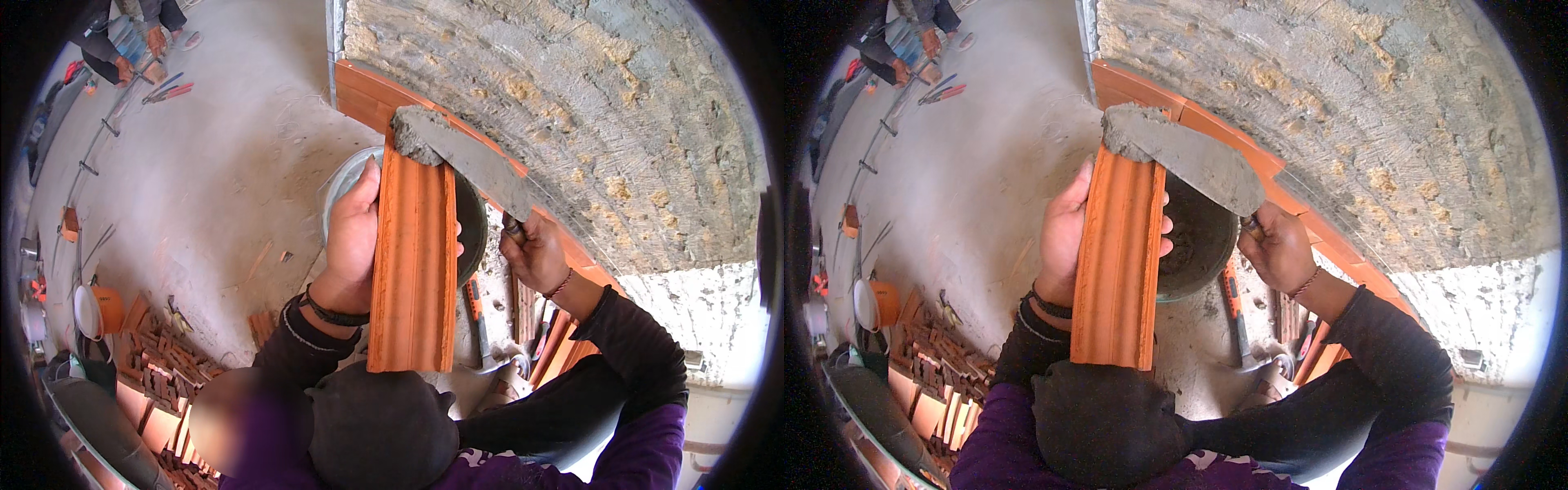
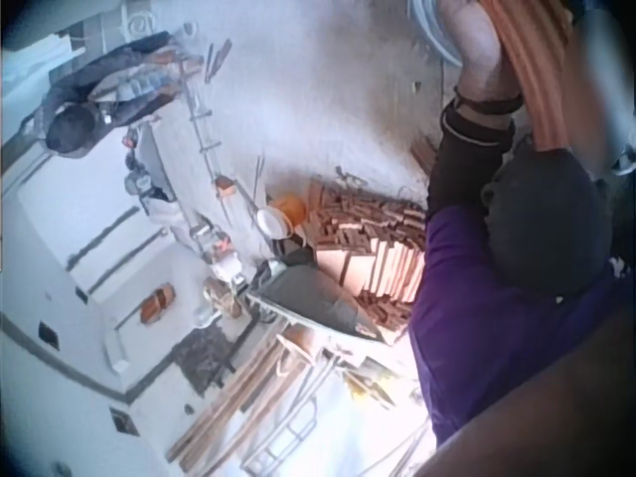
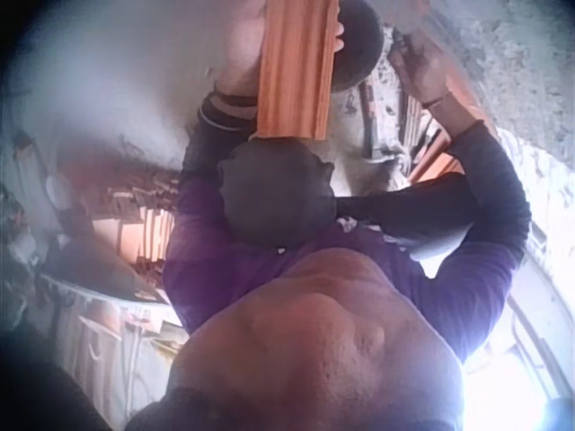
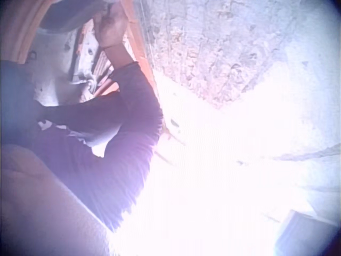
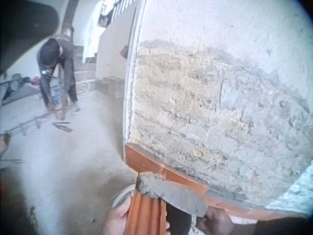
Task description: The person scoops cement from a bucket with a trowel, applies it to a curved wall, and places terracotta tiles along the curve. They adjust tile positions by hand and tap them with a hammer to secure placement.
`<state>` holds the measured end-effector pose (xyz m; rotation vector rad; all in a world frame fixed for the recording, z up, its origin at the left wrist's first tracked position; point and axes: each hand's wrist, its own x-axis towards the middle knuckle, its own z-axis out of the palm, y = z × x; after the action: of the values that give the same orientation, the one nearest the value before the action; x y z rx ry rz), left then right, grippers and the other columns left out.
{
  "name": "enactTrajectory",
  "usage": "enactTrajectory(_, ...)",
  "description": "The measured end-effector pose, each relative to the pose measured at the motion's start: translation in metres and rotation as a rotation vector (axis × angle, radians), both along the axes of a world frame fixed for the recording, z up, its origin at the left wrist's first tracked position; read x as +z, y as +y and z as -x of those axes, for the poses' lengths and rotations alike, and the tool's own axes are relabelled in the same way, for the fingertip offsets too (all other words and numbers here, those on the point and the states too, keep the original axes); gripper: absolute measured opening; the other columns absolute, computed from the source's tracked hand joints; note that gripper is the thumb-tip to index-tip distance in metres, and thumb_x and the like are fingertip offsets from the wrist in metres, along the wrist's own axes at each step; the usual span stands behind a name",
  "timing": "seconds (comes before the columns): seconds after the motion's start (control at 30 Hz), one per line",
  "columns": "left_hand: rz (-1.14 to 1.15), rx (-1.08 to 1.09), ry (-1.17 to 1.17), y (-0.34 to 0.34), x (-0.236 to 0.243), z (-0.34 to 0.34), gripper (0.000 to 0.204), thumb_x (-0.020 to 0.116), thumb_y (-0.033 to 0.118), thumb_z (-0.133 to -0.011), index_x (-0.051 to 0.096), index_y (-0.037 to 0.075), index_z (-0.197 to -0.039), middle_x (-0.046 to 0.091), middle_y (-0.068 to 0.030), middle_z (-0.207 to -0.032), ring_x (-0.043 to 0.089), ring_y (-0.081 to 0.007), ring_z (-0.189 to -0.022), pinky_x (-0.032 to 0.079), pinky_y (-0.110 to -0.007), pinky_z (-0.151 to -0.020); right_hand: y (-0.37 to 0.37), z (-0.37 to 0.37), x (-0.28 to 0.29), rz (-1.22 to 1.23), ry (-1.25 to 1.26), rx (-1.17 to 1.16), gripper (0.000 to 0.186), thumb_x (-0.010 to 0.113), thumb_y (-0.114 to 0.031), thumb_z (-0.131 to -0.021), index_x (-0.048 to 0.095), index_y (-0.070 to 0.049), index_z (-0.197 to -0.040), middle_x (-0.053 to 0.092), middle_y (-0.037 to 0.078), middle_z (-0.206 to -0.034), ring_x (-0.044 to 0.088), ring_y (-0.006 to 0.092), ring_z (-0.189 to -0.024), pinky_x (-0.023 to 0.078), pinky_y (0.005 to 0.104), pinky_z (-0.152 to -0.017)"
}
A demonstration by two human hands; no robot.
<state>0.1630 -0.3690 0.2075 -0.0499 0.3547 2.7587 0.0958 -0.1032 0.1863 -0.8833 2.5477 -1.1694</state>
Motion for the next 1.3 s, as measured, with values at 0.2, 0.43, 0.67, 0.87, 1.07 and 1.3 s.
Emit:
enactTrajectory(0.2,0.045,0.082,0.021,0.0,-0.007,-0.001,0.069,0.022,0.059,-0.102,0.053,0.001,-0.124,0.066,-0.0187,-0.101,0.067,-0.0303,-0.086,0.056,-0.044,-0.08,0.019,0.003,-0.002,-0.081,0.042,0.035,0.029,0.061,0.007,-0.076,0.06,-0.002,-0.104,0.054,0.009,-0.075,0.055,0.0208,-0.063,0.047,0.0316,-0.059)
enactTrajectory(0.43,0.097,0.157,0.081,-0.006,-0.017,-0.005,0.059,0.028,0.051,-0.103,0.049,0.004,-0.132,0.061,-0.0172,-0.114,0.064,-0.0304,-0.097,0.057,-0.049,-0.079,0.036,0.01,0.016,-0.198,0.225,0.114,0.032,0.069,0.004,-0.072,0.062,-0.002,-0.102,0.058,0.013,-0.077,0.059,0.028,-0.065,0.049,0.0361,-0.061)
enactTrajectory(0.67,0.165,0.202,-0.035,-0.009,-0.015,0.004,0.06,0.026,0.053,-0.103,0.052,0.004,-0.126,0.064,-0.0142,-0.103,0.067,-0.0291,-0.085,0.059,-0.045,-0.073,0.043,0.01,0.042,-0.071,-0.117,0.07,0.019,0.054,0.01,-0.079,0.043,-0.005,-0.077,0.037,-0.003,-0.07,0.034,0.0082,-0.062,0.033,0.0249,-0.056)
enactTrajectory(0.87,0.108,0.16,-0.023,-0.002,-0.027,0.008,0.051,0.031,0.043,-0.104,0.051,0.003,-0.13,0.064,-0.0152,-0.114,0.065,-0.0277,-0.099,0.058,-0.046,-0.08,-0.012,-0.008,0.02,0.139,-0.081,0.18,0.015,0.056,0.011,-0.081,0.057,-0.001,-0.09,0.052,0.002,-0.08,0.049,0.0126,-0.073,0.041,0.0264,-0.064)
enactTrajectory(1.07,0.105,0.304,-0.091,0.0,-0.031,0.009,0.047,0.031,0.039,-0.106,0.052,0.003,-0.128,0.065,-0.0128,-0.115,0.067,-0.0264,-0.097,0.055,-0.04,-0.086,0.013,0.002,-0.02,-0.004,0.18,0.255,0.037,0.068,0.005,-0.075,0.064,-0.007,-0.11,0.062,0.013,-0.088,0.063,0.026,-0.076,0.051,0.0352,-0.071)
enactTrajectory(1.3,0.149,0.394,-0.028,-0.027,-0.058,-0.002,0.055,0.027,0.047,-0.104,0.049,0.006,-0.133,0.062,-0.0155,-0.117,0.064,-0.0289,-0.097,0.055,-0.045,-0.082,0.04,0.022,0.024,-0.219,0.28,0.076,0.023,0.067,0.002,-0.075,0.064,-0.004,-0.097,0.059,0.013,-0.081,0.058,0.0318,-0.063,0.049,0.036,-0.063)
